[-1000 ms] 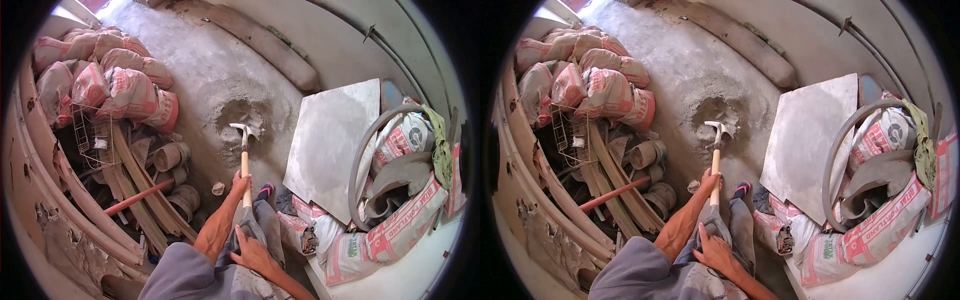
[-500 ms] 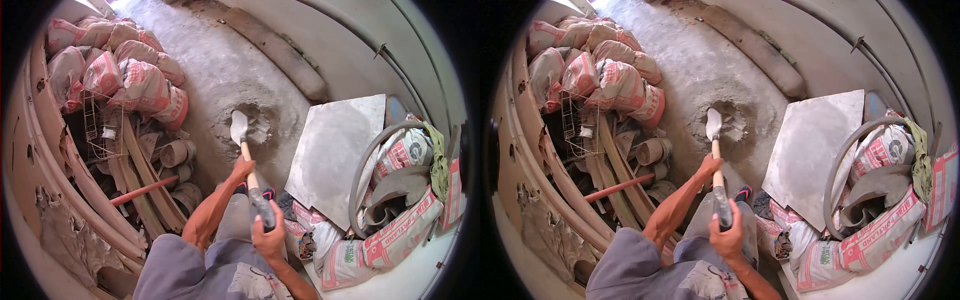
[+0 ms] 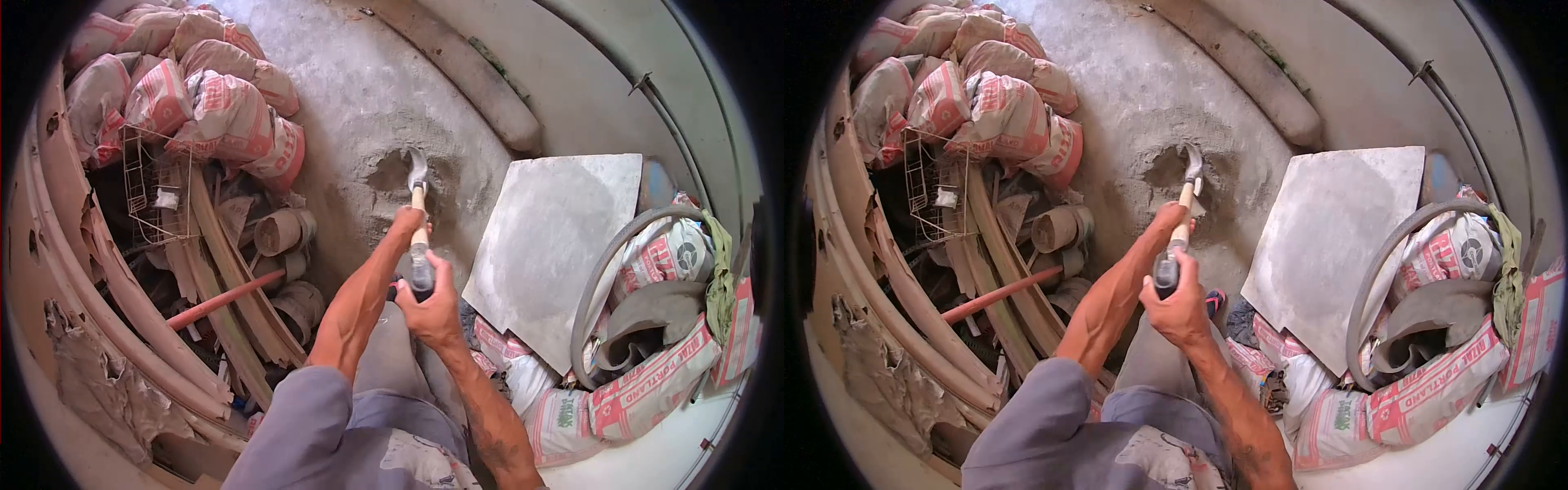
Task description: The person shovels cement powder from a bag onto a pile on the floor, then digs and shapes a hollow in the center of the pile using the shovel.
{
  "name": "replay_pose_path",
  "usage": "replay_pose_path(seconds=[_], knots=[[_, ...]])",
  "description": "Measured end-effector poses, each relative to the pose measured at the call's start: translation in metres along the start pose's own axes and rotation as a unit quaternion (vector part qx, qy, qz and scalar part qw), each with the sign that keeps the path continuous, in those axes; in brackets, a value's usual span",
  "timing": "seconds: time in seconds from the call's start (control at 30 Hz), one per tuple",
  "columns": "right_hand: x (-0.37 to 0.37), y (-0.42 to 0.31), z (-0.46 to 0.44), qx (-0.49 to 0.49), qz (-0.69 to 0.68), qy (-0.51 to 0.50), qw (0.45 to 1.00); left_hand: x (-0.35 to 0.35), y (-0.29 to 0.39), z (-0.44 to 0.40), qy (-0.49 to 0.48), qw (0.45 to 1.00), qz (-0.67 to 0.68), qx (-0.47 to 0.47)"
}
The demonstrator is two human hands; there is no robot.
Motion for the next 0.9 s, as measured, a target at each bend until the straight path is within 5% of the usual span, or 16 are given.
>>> replay_pose_path(seconds=[0.03,0.13,0.33,0.6,0.9], knots=[[0.002,-0.007,0.003,0.066,0.011,-0.052,0.996,-0.008,-0.001,0.001,0.013,1.0,0.022,0.006],[0.014,0.0,0.012,-0.042,0.101,-0.099,0.989,-0.039,-0.013,0.004,0.01,0.998,0.058,0.001],[0.014,0.004,0.044,-0.016,0.213,-0.225,0.951,-0.061,-0.049,0.037,0.048,0.989,0.137,-0.002],[-0.025,0.008,0.078,-0.03,0.387,-0.4,0.83,-0.045,-0.081,0.099,0.072,0.989,0.125,-0.033],[-0.099,-0.015,0.096,-0.083,0.59,-0.4,0.696,0.024,-0.112,0.125,0.038,0.977,0.195,-0.076]])
Point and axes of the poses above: each hand's wrist, its own z-axis away from the middle knuckle, its own x-axis out of the palm, y = z × x, the point moved 2 cm from there along -z, towards the middle knuckle, and after that the axes turned 13 degrees about x, right-handed, at the moved point
